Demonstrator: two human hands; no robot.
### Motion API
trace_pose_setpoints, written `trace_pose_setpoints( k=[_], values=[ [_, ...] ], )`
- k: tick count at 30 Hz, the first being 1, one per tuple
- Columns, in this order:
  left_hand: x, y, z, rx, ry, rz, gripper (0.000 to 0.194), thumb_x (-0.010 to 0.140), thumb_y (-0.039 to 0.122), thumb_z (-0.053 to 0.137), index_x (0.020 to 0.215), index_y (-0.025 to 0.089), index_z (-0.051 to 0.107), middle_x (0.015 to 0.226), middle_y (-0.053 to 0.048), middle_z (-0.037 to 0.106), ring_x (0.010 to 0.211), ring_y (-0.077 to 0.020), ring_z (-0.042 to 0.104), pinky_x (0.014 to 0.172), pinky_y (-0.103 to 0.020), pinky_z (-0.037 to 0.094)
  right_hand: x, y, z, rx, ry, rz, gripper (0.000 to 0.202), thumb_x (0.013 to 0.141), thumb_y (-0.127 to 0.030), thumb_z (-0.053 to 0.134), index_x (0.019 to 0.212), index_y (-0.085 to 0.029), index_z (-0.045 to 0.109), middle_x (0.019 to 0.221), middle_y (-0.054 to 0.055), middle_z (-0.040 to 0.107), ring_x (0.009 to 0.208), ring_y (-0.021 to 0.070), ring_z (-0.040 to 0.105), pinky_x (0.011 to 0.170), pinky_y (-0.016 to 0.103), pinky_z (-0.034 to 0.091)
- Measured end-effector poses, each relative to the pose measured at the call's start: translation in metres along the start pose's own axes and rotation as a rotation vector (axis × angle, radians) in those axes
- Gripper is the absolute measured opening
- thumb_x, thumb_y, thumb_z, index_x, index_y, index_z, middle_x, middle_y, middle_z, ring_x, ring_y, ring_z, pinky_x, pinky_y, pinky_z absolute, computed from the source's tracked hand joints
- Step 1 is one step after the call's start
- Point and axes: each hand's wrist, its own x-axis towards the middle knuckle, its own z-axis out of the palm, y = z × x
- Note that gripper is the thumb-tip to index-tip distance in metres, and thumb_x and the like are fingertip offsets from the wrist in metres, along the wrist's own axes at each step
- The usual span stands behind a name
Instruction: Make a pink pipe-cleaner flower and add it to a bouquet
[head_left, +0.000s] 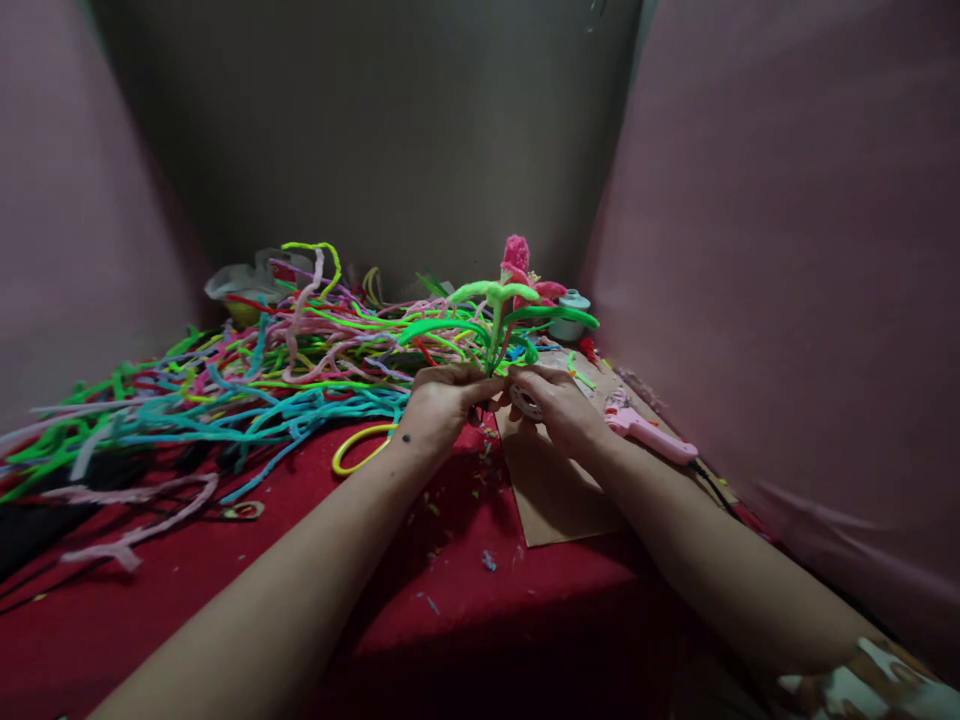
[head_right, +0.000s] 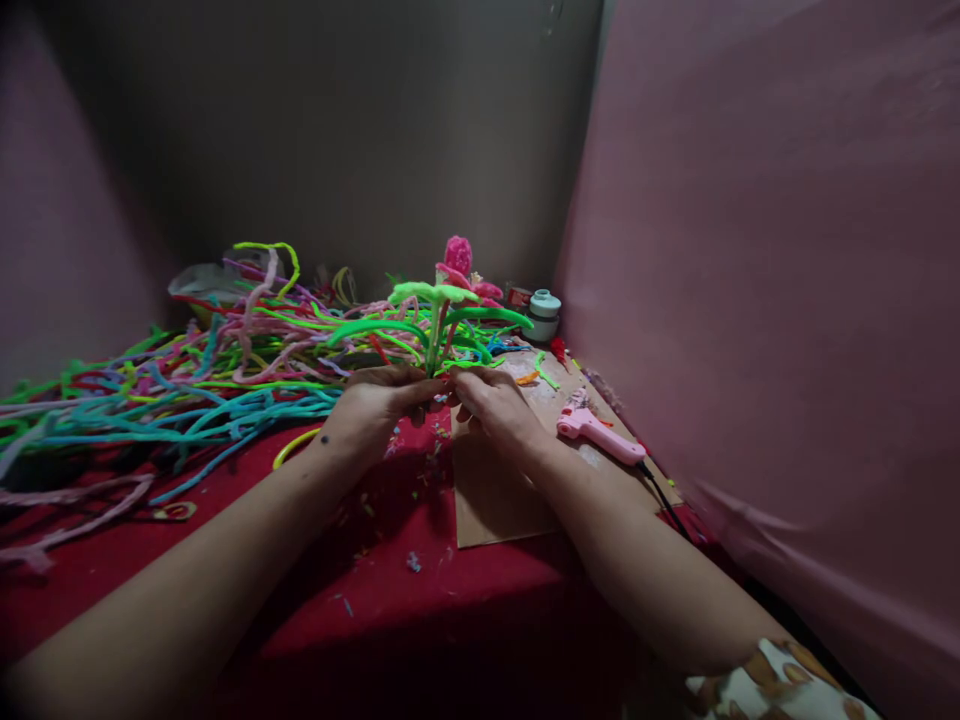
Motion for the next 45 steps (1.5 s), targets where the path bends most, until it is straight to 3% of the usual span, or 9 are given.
trace_pose_setpoints(
  k=[6, 12, 15, 18, 24, 33, 37, 40, 45],
  values=[
    [-0.003, 0.001, 0.002, -0.044, 0.002, -0.084, 0.025, 0.054, 0.033, 0.078, 0.064, 0.012, 0.071, 0.052, -0.002, 0.062, 0.041, -0.0068, 0.043, 0.043, -0.023, 0.03, -0.004, -0.005, 0.005, -0.138, -0.02, -0.05, 0.042, 0.083, -0.051, 0.046, 0.068, -0.014, 0.058, 0.057, 0.002, 0.057, 0.049, 0.0099, 0.046, 0.046, 0.022, 0.035],
    [-0.002, 0.002, 0.002, -0.066, -0.03, -0.13, 0.022, 0.053, 0.032, 0.076, 0.058, 0.011, 0.069, 0.049, -0.003, 0.06, 0.041, -0.0082, 0.045, 0.041, -0.023, 0.029, -0.007, -0.008, 0.007, -0.137, -0.074, -0.13, 0.041, 0.083, -0.051, 0.046, 0.064, -0.016, 0.056, 0.056, 0.0, 0.053, 0.052, 0.0102, 0.045, 0.05, 0.023, 0.034],
    [-0.001, 0.0, 0.001, -0.021, -0.004, -0.098, 0.021, 0.054, 0.031, 0.076, 0.057, 0.011, 0.069, 0.048, -0.002, 0.058, 0.04, -0.0073, 0.043, 0.042, -0.023, 0.028, -0.007, -0.008, 0.007, -0.102, -0.085, -0.153, 0.038, 0.083, -0.047, 0.047, 0.063, -0.017, 0.055, 0.059, 0.0, 0.054, 0.053, 0.0099, 0.045, 0.05, 0.022, 0.034],
    [0.0, -0.002, 0.0, -0.05, 0.017, -0.094, 0.022, 0.054, 0.032, 0.077, 0.053, 0.012, 0.066, 0.047, -0.002, 0.057, 0.04, -0.0075, 0.042, 0.042, -0.024, 0.028, -0.005, -0.007, 0.006, -0.034, -0.116, -0.061, 0.031, 0.081, -0.042, 0.048, 0.065, -0.017, 0.057, 0.06, 0.001, 0.057, 0.051, 0.01, 0.045, 0.047, 0.022, 0.033],
    [0.002, -0.004, 0.001, -0.107, 0.022, -0.119, 0.021, 0.052, 0.026, 0.076, 0.047, 0.013, 0.06, 0.044, -0.001, 0.055, 0.038, -0.0075, 0.041, 0.04, -0.024, 0.026, -0.001, -0.005, 0.001, -0.074, -0.127, 0.016, 0.013, 0.066, -0.021, 0.051, 0.065, -0.015, 0.062, 0.061, 0.002, 0.06, 0.053, 0.0102, 0.047, 0.047, 0.021, 0.033],
    [-0.001, 0.003, 0.002, -0.17, -0.055, -0.126, 0.019, 0.055, 0.026, 0.076, 0.058, 0.011, 0.065, 0.052, -0.003, 0.061, 0.045, -0.0094, 0.051, 0.045, -0.023, 0.033, -0.005, -0.013, -0.003, -0.225, 0.056, -0.191, 0.014, 0.066, -0.019, 0.052, 0.06, -0.017, 0.064, 0.058, -0.002, 0.054, 0.057, 0.0107, 0.044, 0.052, 0.023, 0.033],
    [-0.002, 0.003, 0.003, -0.181, -0.009, -0.131, 0.021, 0.051, 0.025, 0.078, 0.058, 0.01, 0.066, 0.055, -0.004, 0.063, 0.047, -0.0114, 0.055, 0.044, -0.023, 0.033, -0.008, -0.019, -0.005, -0.159, 0.172, -0.279, 0.01, 0.067, -0.023, 0.057, 0.061, -0.018, 0.063, 0.058, -0.002, 0.051, 0.055, 0.01, 0.041, 0.05, 0.023, 0.032],
    [-0.003, 0.003, 0.003, -0.158, -0.015, -0.153, 0.021, 0.051, 0.024, 0.079, 0.061, 0.01, 0.067, 0.06, -0.005, 0.065, 0.045, -0.0099, 0.053, 0.043, -0.023, 0.033, -0.009, -0.02, -0.002, -0.033, 0.129, -0.292, 0.01, 0.068, -0.027, 0.06, 0.064, -0.018, 0.064, 0.059, -0.002, 0.051, 0.053, 0.009, 0.038, 0.049, 0.023, 0.032],
    [-0.004, 0.001, 0.005, 0.02, -0.065, -0.088, 0.019, 0.056, 0.028, 0.075, 0.057, 0.012, 0.065, 0.049, -0.001, 0.06, 0.04, -0.0079, 0.046, 0.043, -0.023, 0.033, -0.008, -0.017, 0.004, -0.058, 0.099, -0.291, 0.011, 0.068, -0.023, 0.059, 0.059, -0.017, 0.062, 0.058, -0.002, 0.052, 0.057, 0.0099, 0.043, 0.057, 0.024, 0.037]
  ],
)
